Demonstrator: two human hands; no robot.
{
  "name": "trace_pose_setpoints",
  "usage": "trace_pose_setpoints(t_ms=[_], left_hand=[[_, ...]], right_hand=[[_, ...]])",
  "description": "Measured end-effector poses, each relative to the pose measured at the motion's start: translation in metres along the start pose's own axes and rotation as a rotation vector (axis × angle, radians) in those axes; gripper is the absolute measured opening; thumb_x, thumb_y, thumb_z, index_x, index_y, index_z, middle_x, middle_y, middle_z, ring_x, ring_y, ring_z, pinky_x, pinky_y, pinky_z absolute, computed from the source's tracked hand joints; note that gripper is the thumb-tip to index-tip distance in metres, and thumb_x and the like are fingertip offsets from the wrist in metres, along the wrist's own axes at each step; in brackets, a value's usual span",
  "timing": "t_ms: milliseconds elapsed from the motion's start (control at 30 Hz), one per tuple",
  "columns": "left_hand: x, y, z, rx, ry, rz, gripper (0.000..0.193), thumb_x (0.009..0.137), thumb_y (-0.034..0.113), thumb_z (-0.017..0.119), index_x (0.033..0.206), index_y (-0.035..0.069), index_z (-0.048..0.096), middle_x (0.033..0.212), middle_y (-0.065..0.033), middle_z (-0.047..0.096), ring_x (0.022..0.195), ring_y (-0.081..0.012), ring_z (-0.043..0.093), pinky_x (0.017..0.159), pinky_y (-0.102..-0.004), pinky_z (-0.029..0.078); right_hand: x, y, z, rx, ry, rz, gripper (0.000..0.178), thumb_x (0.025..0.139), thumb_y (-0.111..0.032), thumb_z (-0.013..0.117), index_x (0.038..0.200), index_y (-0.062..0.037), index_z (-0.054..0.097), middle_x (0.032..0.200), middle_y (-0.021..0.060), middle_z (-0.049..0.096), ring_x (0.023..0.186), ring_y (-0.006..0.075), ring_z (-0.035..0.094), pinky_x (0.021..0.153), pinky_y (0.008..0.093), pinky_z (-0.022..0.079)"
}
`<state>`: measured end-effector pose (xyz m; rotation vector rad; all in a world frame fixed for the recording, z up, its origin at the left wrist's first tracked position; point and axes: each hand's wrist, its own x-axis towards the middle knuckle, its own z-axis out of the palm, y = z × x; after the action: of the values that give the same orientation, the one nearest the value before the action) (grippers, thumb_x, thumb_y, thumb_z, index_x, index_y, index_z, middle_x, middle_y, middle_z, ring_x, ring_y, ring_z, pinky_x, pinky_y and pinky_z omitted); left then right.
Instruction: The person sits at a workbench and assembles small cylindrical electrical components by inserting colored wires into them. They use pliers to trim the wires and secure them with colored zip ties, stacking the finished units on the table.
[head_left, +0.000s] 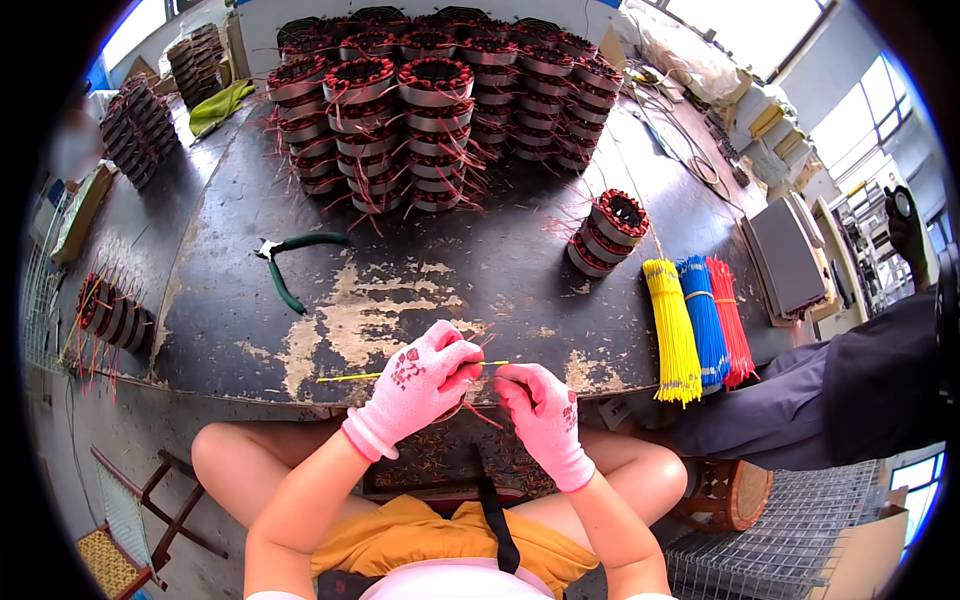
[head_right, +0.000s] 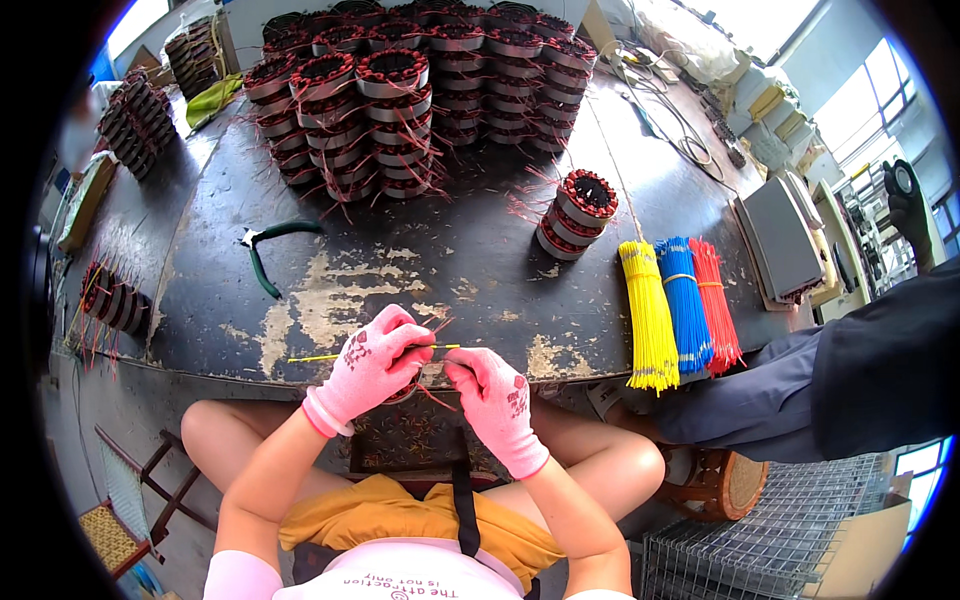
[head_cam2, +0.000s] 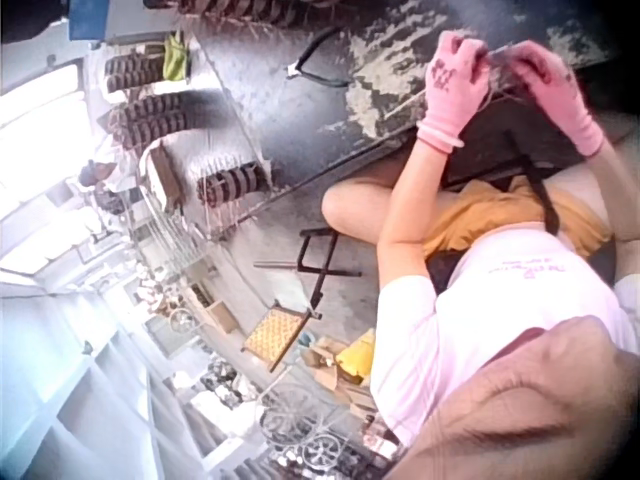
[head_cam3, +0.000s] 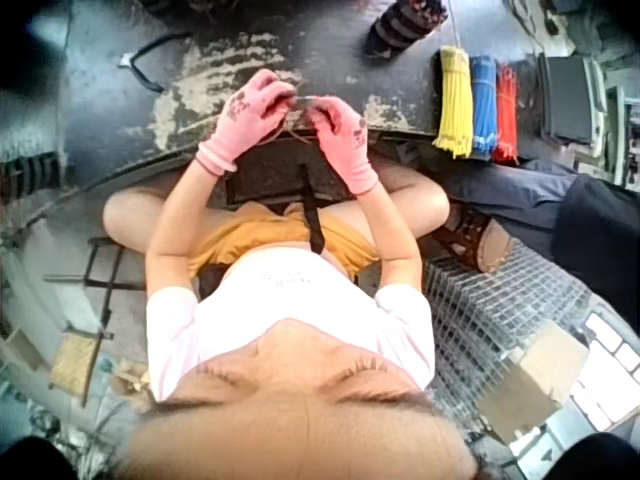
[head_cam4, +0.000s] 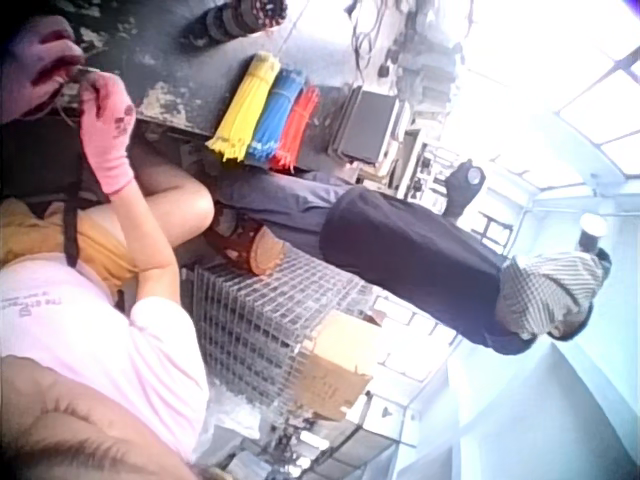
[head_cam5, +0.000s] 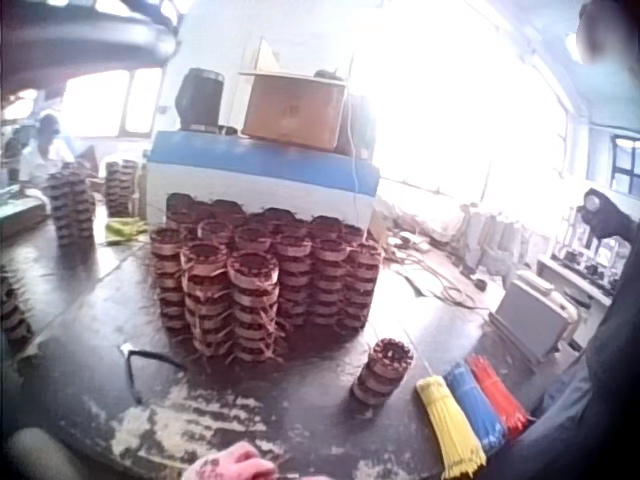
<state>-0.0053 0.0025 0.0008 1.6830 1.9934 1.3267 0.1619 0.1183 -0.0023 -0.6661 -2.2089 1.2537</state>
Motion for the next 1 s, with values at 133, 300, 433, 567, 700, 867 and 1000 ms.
trace_pose_setpoints(t_ms=[133, 300, 433, 567, 700, 867, 1000], left_hand=[[0.003, 0.005, -0.010, -0.009, -0.105, -0.018, 0.020, 0.086, 0.009, 0.071, 0.105, 0.007, 0.068, 0.101, -0.0112, 0.058, 0.087, -0.0309, 0.064, 0.074, -0.0391, 0.053], [0.001, 0.024, -0.008, 0.219, -0.098, -0.014, 0.016, 0.086, 0.013, 0.072, 0.100, 0.010, 0.067, 0.100, -0.0085, 0.059, 0.088, -0.0304, 0.065, 0.073, -0.0406, 0.053], [-0.001, 0.023, -0.001, 0.204, -0.071, -0.035, 0.017, 0.085, 0.012, 0.073, 0.101, 0.009, 0.068, 0.104, -0.0098, 0.061, 0.091, -0.0316, 0.065, 0.075, -0.0401, 0.054], [-0.002, 0.017, 0.005, 0.121, -0.059, -0.010, 0.019, 0.085, 0.008, 0.073, 0.103, 0.007, 0.067, 0.109, -0.0108, 0.063, 0.094, -0.0330, 0.066, 0.079, -0.0402, 0.054], [-0.006, 0.008, 0.010, 0.099, -0.016, 0.049, 0.018, 0.087, 0.017, 0.074, 0.100, 0.007, 0.066, 0.105, -0.0092, 0.064, 0.091, -0.0313, 0.067, 0.076, -0.0401, 0.055], [-0.005, 0.009, 0.014, 0.150, -0.033, 0.076, 0.017, 0.082, 0.010, 0.074, 0.098, 0.007, 0.067, 0.102, -0.0077, 0.066, 0.091, -0.0302, 0.067, 0.077, -0.0395, 0.055], [-0.008, 0.007, 0.012, 0.152, -0.014, 0.036, 0.016, 0.081, 0.009, 0.074, 0.096, 0.007, 0.068, 0.100, -0.0077, 0.067, 0.089, -0.0304, 0.067, 0.077, -0.0398, 0.054]], right_hand=[[0.008, -0.006, -0.007, -0.185, 0.089, -0.265, 0.014, 0.087, -0.003, 0.070, 0.101, -0.0078, 0.070, 0.094, 0.0111, 0.068, 0.077, 0.0253, 0.067, 0.068, 0.0356, 0.055], [0.014, -0.010, -0.015, -0.073, -0.137, -0.079, 0.014, 0.092, -0.005, 0.066, 0.106, -0.0047, 0.069, 0.099, 0.0107, 0.070, 0.082, 0.0226, 0.070, 0.071, 0.0333, 0.056], [0.019, -0.019, -0.021, 0.023, -0.232, 0.121, 0.012, 0.095, -0.008, 0.065, 0.106, -0.0038, 0.068, 0.090, 0.0118, 0.070, 0.073, 0.0197, 0.068, 0.068, 0.0320, 0.054], [0.028, -0.011, -0.025, 0.019, -0.258, 0.031, 0.013, 0.095, -0.010, 0.067, 0.106, -0.0033, 0.067, 0.084, 0.0112, 0.069, 0.068, 0.0170, 0.065, 0.065, 0.0313, 0.053], [0.039, -0.020, -0.030, 0.102, -0.376, 0.226, 0.015, 0.097, -0.014, 0.066, 0.106, -0.0020, 0.067, 0.082, 0.0075, 0.069, 0.068, 0.0113, 0.063, 0.063, 0.0287, 0.051], [0.043, 0.017, -0.024, 0.567, -0.437, 0.571, 0.023, 0.099, -0.020, 0.065, 0.109, 0.0008, 0.066, 0.083, 0.0037, 0.068, 0.070, 0.0069, 0.062, 0.061, 0.0253, 0.050], [0.031, -0.009, -0.029, 0.029, -0.291, 0.261, 0.032, 0.093, -0.022, 0.073, 0.117, -0.0019, 0.065, 0.097, 0.0047, 0.070, 0.072, 0.0087, 0.063, 0.064, 0.0251, 0.053]])
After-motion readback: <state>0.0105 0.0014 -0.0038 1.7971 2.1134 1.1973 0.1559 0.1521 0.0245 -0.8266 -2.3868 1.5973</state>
